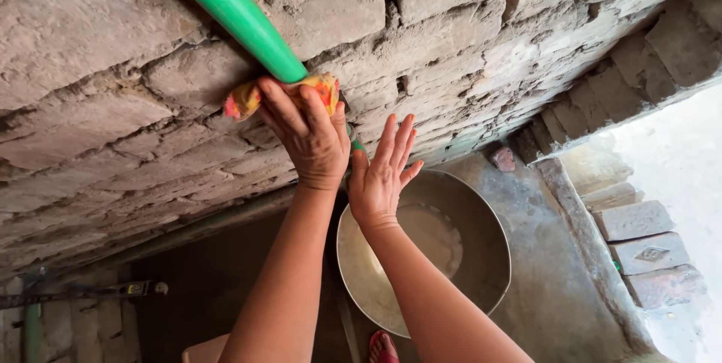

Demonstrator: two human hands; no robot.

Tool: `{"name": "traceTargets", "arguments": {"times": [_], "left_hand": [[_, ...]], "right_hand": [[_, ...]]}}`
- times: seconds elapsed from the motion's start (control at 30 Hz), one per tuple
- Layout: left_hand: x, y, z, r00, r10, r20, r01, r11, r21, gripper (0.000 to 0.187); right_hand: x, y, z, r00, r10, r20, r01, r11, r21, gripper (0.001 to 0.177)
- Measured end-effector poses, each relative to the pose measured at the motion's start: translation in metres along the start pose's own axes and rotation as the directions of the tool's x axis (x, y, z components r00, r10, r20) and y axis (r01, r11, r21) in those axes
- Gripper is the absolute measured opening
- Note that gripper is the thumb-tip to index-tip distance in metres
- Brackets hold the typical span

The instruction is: Repairing a leaking water pipe and faucet by wrapping it with cloth and sealant.

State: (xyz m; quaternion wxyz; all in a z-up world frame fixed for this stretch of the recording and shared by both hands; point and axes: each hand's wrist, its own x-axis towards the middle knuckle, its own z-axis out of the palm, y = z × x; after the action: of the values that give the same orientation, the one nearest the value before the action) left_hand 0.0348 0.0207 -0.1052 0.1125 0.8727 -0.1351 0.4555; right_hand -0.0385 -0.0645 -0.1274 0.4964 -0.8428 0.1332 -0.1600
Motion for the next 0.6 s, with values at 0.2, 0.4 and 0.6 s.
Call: {"name": "traceTargets", "arguments": {"times": [0.2, 0.4, 0.6], "left_hand": [[-0.007, -0.008, -0.005, 0.998, 0.032, 0.047, -0.03, 0.999, -0.043, 0.082], [-0.023, -0.008, -0.006, 0.996, 0.032, 0.087, -0.028, 0.998, -0.055, 0.077], [-0.039, -0.008, -0.011, 0.984, 0.007, 0.178, 0.009, 0.996, -0.089, 0.059]], "right_hand": [[0.0, -0.001, -0.001, 1.0, 0.019, 0.007, -0.019, 1.0, 0.021, 0.078], [0.0, 0.001, 0.0, 0.999, 0.026, 0.027, -0.026, 1.0, 0.017, 0.077], [0.0, 0.003, 0.002, 0.999, 0.028, 0.037, -0.028, 1.0, -0.003, 0.075]]}}
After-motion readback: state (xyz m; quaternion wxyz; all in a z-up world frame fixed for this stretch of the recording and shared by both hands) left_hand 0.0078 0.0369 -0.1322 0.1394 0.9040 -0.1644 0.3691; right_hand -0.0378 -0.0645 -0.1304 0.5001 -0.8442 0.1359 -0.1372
